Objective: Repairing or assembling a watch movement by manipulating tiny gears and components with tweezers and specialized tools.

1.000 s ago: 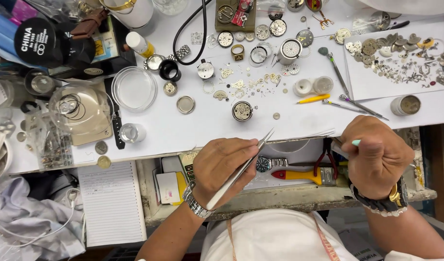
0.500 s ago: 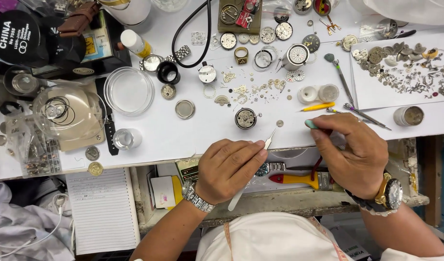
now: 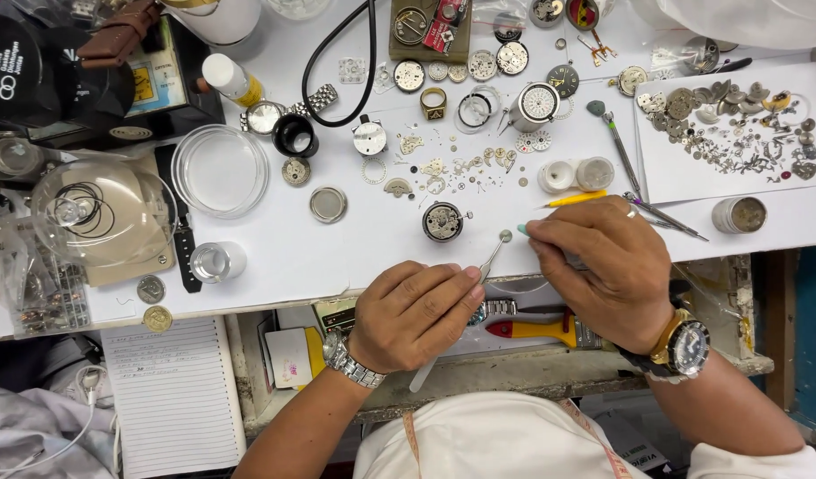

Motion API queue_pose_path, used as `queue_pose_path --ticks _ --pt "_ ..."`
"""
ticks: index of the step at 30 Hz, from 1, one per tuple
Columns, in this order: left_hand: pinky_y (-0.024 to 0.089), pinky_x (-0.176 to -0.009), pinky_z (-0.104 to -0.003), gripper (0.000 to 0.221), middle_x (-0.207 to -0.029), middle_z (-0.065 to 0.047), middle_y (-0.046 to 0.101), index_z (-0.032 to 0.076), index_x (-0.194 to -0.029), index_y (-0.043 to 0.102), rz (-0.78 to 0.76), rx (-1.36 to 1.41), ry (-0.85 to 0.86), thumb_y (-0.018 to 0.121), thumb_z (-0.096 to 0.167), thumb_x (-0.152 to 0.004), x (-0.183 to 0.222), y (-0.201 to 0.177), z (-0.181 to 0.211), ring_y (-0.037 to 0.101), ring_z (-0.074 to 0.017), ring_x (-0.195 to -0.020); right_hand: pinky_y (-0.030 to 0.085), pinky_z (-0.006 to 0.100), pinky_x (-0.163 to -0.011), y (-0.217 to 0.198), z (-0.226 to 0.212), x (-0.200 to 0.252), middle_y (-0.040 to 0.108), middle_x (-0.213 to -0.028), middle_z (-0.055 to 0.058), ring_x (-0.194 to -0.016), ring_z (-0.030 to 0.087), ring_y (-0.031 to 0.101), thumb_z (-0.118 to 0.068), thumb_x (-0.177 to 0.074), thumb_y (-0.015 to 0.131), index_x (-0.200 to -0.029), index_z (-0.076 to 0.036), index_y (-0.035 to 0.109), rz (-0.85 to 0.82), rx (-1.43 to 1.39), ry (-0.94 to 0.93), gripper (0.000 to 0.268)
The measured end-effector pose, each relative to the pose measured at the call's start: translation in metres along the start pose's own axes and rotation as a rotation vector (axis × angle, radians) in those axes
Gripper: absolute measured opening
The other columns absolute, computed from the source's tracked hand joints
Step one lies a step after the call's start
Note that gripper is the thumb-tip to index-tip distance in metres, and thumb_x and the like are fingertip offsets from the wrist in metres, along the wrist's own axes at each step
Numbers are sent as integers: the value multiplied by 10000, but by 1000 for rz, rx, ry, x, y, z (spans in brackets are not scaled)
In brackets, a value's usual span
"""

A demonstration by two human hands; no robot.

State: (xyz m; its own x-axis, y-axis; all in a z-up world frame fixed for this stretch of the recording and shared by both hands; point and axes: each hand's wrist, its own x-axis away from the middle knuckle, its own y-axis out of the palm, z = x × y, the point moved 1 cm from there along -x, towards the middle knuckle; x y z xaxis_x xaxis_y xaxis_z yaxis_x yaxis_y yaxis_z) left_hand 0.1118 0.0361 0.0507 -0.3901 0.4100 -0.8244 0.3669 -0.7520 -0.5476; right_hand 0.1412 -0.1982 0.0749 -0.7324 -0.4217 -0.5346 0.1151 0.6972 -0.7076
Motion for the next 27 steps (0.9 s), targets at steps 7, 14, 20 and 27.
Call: queue_pose_path --ticks 7,14,20,27 --pt "599 -733 -317 41 -1089 -106 758 57 -1029 704 -23 -2 -11 697 40 -992 1 1 -1 759 -209 -899 477 394 -679 11 9 9 689 -1022 84 -823 293 606 -43 -977 758 -1131 -79 737 -140 90 -53 159" --pt "597 -728 -315 57 -1103 -100 751 64 -1019 703 -36 -1 -30 735 36 -981 1 0 1 754 -207 -886 505 415 -761 16 8 7 703 -934 174 -796 312 632 72 -930 742 -980 16 734 76 65 26 76" --pt "599 -728 -314 58 -1094 -88 758 76 -1023 699 -37 -14 -13 736 59 -982 1 2 0 758 -201 -873 472 390 -660 19 10 10 669 -964 83 -772 275 604 21 -948 776 -1079 -69 737 -68 115 -69 164" --pt "592 -715 -306 59 -1084 -83 760 76 -1003 694 -37 -20 -19 740 52 -976 -2 2 1 752 -195 -867 492 405 -734 18 10 8 679 -900 117 -774 285 611 98 -918 742 -999 -16 752 74 45 -43 140"
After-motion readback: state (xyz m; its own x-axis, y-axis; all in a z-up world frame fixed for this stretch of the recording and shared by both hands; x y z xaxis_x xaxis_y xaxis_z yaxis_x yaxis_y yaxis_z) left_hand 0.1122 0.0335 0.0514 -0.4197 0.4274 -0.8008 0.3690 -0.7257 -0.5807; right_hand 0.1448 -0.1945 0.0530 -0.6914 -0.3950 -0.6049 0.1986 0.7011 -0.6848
